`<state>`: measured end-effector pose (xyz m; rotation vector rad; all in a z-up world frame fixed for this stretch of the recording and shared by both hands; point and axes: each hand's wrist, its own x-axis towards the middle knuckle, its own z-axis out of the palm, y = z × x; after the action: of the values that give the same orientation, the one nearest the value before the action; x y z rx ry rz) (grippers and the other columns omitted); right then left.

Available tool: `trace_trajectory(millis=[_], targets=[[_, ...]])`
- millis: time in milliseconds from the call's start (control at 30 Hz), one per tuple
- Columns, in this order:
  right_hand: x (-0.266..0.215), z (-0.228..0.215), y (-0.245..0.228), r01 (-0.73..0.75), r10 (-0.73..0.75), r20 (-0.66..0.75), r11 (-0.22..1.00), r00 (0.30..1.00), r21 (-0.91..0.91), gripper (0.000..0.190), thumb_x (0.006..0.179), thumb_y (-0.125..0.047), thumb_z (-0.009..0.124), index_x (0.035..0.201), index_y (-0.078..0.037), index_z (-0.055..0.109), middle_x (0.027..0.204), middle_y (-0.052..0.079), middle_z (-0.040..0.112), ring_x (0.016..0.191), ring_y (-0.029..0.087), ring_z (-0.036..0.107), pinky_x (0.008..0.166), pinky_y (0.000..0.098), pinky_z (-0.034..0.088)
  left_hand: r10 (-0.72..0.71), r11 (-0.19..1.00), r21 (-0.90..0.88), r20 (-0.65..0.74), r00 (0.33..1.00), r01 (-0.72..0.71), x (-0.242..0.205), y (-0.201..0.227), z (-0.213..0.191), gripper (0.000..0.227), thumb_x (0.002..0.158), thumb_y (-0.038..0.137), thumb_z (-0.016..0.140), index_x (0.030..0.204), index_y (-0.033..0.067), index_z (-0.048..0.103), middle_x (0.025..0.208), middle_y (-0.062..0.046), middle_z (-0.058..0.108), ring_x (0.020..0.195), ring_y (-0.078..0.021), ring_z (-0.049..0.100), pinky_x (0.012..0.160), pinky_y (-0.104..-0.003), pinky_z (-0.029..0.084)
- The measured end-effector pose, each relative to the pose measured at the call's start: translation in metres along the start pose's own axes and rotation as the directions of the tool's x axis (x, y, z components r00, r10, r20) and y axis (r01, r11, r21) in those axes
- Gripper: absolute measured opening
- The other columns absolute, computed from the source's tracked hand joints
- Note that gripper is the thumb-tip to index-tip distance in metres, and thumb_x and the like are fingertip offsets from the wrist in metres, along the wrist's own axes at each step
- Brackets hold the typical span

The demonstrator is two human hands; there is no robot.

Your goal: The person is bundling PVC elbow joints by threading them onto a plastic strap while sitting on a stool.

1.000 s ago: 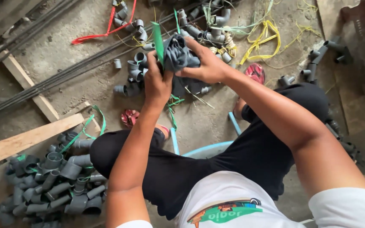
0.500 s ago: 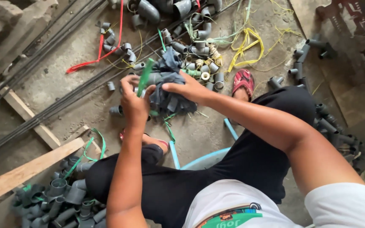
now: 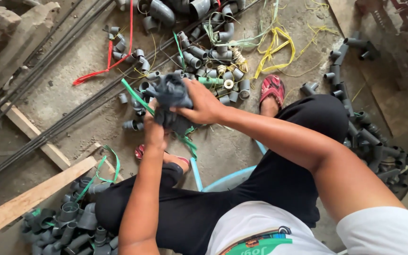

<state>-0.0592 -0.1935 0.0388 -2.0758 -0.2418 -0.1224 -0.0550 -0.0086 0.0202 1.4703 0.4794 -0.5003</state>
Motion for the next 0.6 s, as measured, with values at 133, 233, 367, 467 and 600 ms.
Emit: trace_trajectory(millis=[133, 233, 367, 467, 600], targets=[[-0.006, 0.008, 0.006, -0.458, 0.275, 0.413, 0.765, 0.868, 0.452, 0.082, 0.084, -0.057, 0.081, 0.143, -0.009, 0.052, 0.138, 0.026, 0.060, 0.133, 0.045, 0.055, 0.110, 0.0587, 0.044, 0.038, 0.999, -0.033, 0.076, 0.996, -0.036, 0.001, -0.002, -0.007, 0.015, 0.099, 0.030, 0.067, 0.103, 0.0152, 0.069, 0.060, 0.001, 0.056, 0.040, -0.0052, 0.045, 0.036, -0.012, 0.033], [-0.014, 0.019, 0.024, -0.471, 0.351, 0.317, 0.714, 0.881, 0.518, 0.066, 0.072, -0.035, 0.098, 0.126, -0.012, 0.069, 0.121, 0.014, 0.072, 0.118, 0.032, 0.066, 0.103, 0.0485, 0.050, 0.123, 0.988, 0.081, 0.088, 0.989, -0.130, 0.017, -0.027, -0.015, 0.016, 0.102, 0.024, 0.068, 0.112, 0.0134, 0.076, 0.087, -0.007, 0.074, 0.078, -0.0102, 0.064, 0.074, -0.026, 0.058], [-0.010, 0.034, 0.035, -0.532, 0.485, 0.229, 0.703, 0.844, 0.472, 0.062, 0.062, -0.032, 0.102, 0.115, -0.015, 0.073, 0.107, 0.010, 0.077, 0.107, 0.027, 0.071, 0.093, 0.0457, 0.054, 0.377, 0.866, 0.337, 0.046, 0.925, -0.370, 0.005, -0.034, 0.002, 0.016, 0.106, 0.023, 0.062, 0.111, 0.0149, 0.076, 0.095, -0.008, 0.075, 0.094, -0.0116, 0.062, 0.092, -0.037, 0.054], [0.001, 0.040, 0.042, -0.612, 0.632, 0.129, 0.648, 0.764, 0.453, 0.054, 0.066, -0.035, 0.098, 0.111, -0.015, 0.073, 0.097, 0.013, 0.075, 0.099, 0.030, 0.073, 0.086, 0.0460, 0.055, 0.435, 0.889, 0.145, 0.027, 0.900, -0.434, -0.006, -0.030, 0.014, 0.044, 0.113, 0.037, 0.043, 0.140, 0.0072, 0.062, 0.137, -0.017, 0.065, 0.127, -0.0212, 0.056, 0.114, -0.041, 0.042], [0.003, 0.035, 0.052, -0.629, 0.709, 0.077, 0.563, 0.701, 0.536, 0.032, 0.086, -0.045, 0.079, 0.089, -0.014, 0.076, 0.074, 0.005, 0.070, 0.073, 0.017, 0.064, 0.070, 0.0351, 0.053, 0.497, 0.734, 0.468, 0.125, 0.859, -0.493, -0.026, -0.013, 0.017, 0.089, 0.074, 0.038, 0.092, 0.149, 0.0125, 0.051, 0.125, -0.022, 0.068, 0.115, -0.0382, 0.067, 0.102, -0.048, 0.053]])
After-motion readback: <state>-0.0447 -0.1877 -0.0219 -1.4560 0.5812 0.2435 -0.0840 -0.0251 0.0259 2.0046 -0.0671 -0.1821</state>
